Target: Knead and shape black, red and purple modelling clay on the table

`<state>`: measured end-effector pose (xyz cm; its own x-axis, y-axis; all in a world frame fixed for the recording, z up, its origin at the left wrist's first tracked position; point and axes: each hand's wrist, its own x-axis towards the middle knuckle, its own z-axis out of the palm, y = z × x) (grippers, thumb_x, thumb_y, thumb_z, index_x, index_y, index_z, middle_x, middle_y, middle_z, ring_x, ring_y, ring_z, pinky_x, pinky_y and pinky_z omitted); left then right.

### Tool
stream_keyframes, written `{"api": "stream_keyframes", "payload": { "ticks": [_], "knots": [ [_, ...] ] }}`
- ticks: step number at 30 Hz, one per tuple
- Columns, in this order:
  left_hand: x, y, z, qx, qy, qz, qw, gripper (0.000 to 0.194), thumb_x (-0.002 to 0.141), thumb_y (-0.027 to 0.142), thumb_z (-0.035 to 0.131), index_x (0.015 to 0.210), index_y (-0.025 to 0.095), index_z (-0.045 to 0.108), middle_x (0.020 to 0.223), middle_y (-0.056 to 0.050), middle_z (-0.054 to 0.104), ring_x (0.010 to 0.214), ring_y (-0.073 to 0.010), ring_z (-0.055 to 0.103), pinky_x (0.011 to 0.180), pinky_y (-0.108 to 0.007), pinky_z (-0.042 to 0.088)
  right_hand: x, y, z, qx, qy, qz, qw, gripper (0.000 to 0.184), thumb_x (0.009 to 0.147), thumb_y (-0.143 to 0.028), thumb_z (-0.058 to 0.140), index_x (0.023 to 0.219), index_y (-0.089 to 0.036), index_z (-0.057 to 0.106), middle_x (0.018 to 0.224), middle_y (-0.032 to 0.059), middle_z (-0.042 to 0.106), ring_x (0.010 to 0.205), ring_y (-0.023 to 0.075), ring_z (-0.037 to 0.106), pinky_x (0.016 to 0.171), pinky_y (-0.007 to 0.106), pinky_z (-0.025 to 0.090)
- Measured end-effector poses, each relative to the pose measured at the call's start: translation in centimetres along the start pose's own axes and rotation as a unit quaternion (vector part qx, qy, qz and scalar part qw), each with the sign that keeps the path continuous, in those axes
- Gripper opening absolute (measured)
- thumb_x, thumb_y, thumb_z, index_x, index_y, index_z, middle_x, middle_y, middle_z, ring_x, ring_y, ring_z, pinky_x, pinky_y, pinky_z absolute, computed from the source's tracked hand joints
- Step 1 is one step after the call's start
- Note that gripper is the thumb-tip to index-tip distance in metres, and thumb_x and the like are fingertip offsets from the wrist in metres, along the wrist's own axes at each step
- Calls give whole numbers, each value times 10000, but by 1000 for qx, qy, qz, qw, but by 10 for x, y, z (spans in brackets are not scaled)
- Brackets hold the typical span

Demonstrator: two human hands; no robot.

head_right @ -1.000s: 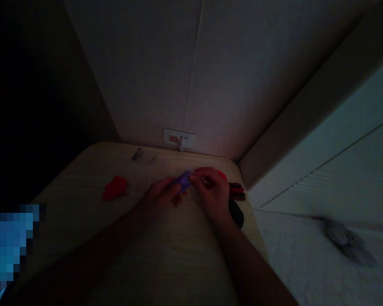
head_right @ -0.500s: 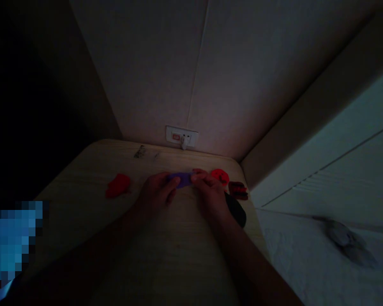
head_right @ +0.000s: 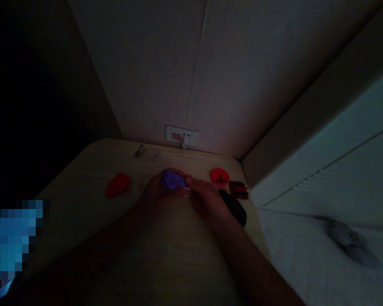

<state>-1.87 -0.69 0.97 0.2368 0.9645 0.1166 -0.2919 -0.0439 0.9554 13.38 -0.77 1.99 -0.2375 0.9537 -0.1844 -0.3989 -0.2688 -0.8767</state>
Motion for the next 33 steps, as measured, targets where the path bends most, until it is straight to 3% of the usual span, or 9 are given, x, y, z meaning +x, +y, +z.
{"api": "stream_keyframes", "payload": {
  "ticks": [5, 9, 12, 16, 19, 21, 25, 28, 33],
  "knots": [
    [3, -5, 1, 27, 62, 2, 998, 375, 720, 387, 828, 975, 169, 661, 871, -40, 734, 750, -166, 677, 676, -270, 527, -2, 5, 9, 24, 9, -26, 999, 266, 752, -440, 779, 875, -205, 760, 936, 74, 762, 959, 260, 679, 859, 392, 553],
    [6, -4, 0, 0, 70, -24, 997, 382, 703, 430, 831, 904, 152, 664, 685, -2, 677, 560, -122, 581, 556, -253, 462, -2, 10, 8, 16, 30, -50, 998, 371, 837, -476, 695, 1095, -215, 747, 1010, 80, 756, 1024, 269, 680, 945, 444, 535],
    [7, -3, -3, -50, 78, -49, 994, 383, 682, 458, 835, 850, 151, 677, 620, 13, 639, 502, -106, 538, 512, -252, 438, -5, 11, 4, -88, 13, -144, 986, 346, 890, -473, 643, 1125, -248, 758, 1233, 84, 700, 1238, 299, 588, 1049, 489, 472],
    [9, -2, -6, -128, 110, -68, 983, 383, 647, 450, 860, 779, 157, 652, 656, 20, 636, 512, -93, 536, 489, -238, 427, -11, 7, 0, -343, -19, -276, 898, 323, 933, -404, 633, 1236, -330, 718, 1464, 62, 526, 1289, 286, 538, 1104, 486, 420],
    [10, 1, -6, -195, 153, -84, 965, 435, 641, 517, 840, 756, 167, 609, 669, 18, 640, 548, -110, 574, 502, -240, 453, -15, 5, 2, -470, -29, -324, 820, 447, 952, -344, 612, 1398, -323, 594, 1459, 106, 485, 1218, 281, 567, 1068, 491, 452],
    [10, 4, -6, -229, 172, -97, 953, 473, 695, 612, 753, 820, 180, 606, 671, 20, 646, 555, -129, 597, 525, -261, 484, -16, 5, 4, -518, -47, -333, 787, 504, 943, -319, 618, 1442, -306, 544, 1465, 127, 459, 1180, 282, 575, 1038, 485, 480],
    [12, 6, -9, -210, 213, -89, 950, 422, 816, 590, 600, 1011, 216, 577, 671, 29, 676, 579, -150, 642, 610, -286, 527, -17, 9, 8, -578, -87, -335, 739, 626, 925, -336, 635, 1518, -308, 438, 1554, 146, 358, 1169, 296, 572, 1001, 496, 508],
    [12, 5, -11, -202, 229, -78, 949, 296, 818, 477, 587, 953, 215, 556, 687, 21, 694, 630, -154, 674, 656, -279, 535, -18, 12, 12, -613, -99, -335, 708, 745, 888, -373, 671, 1562, -289, 364, 1607, 162, 294, 1329, 362, 475, 1051, 542, 469],
    [11, 3, -10, -163, 259, -53, 950, 228, 827, 435, 549, 868, 212, 527, 748, 17, 689, 540, -138, 642, 529, -259, 499, -19, 13, 18, -654, -103, -334, 671, 766, 858, -385, 698, 1547, -244, 395, 1624, 188, 277, 1407, 400, 393, 1080, 571, 432]
  ]
}}
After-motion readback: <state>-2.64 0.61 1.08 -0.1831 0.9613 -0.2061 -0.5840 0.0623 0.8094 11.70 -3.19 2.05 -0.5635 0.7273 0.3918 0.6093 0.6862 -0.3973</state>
